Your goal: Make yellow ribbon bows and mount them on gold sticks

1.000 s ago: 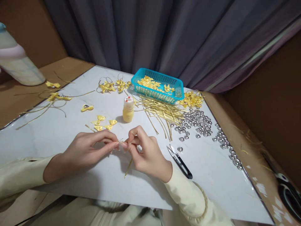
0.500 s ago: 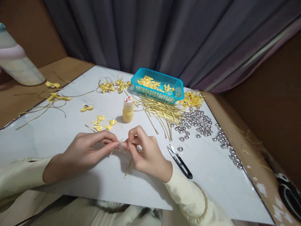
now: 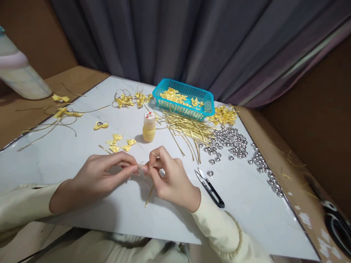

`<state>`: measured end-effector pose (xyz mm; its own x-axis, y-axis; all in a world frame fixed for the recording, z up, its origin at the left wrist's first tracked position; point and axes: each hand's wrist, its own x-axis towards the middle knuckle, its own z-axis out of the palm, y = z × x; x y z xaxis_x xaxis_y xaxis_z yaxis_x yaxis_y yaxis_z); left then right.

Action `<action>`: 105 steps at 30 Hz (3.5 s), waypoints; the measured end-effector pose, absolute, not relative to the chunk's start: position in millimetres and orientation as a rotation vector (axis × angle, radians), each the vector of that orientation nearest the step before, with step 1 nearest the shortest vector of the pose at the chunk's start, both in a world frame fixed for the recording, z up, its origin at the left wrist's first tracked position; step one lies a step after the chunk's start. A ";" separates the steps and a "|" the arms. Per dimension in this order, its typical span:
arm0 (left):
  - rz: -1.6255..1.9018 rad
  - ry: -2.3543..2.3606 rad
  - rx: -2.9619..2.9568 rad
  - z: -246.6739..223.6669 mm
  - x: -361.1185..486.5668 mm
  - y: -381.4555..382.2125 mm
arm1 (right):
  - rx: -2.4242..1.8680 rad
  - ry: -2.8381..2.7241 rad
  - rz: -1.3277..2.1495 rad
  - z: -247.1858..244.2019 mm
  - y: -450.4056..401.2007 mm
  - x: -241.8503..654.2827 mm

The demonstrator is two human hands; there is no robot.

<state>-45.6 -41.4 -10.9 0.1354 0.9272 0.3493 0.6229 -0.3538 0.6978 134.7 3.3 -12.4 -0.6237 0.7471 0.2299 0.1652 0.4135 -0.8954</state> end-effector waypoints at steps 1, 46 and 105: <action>1.083 1.491 2.034 -10.7 -45.6 -41.5 | -0.767 -2.043 1.198 -12.4 3.2 134.7; 1.089 1.479 2.100 -11.9 -44.5 -42.5 | -0.740 -2.048 1.185 -12.7 3.4 134.6; 0.698 1.255 1.272 -1.5 -47.1 -33.4 | -0.762 -1.510 2.104 -11.6 19.0 129.2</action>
<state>-47.1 -33.4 -1.5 0.2487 0.9237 -0.2915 0.2395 0.2330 0.9425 129.2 19.0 -11.6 -0.7520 0.6341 -0.1799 -0.0326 -0.3084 -0.9507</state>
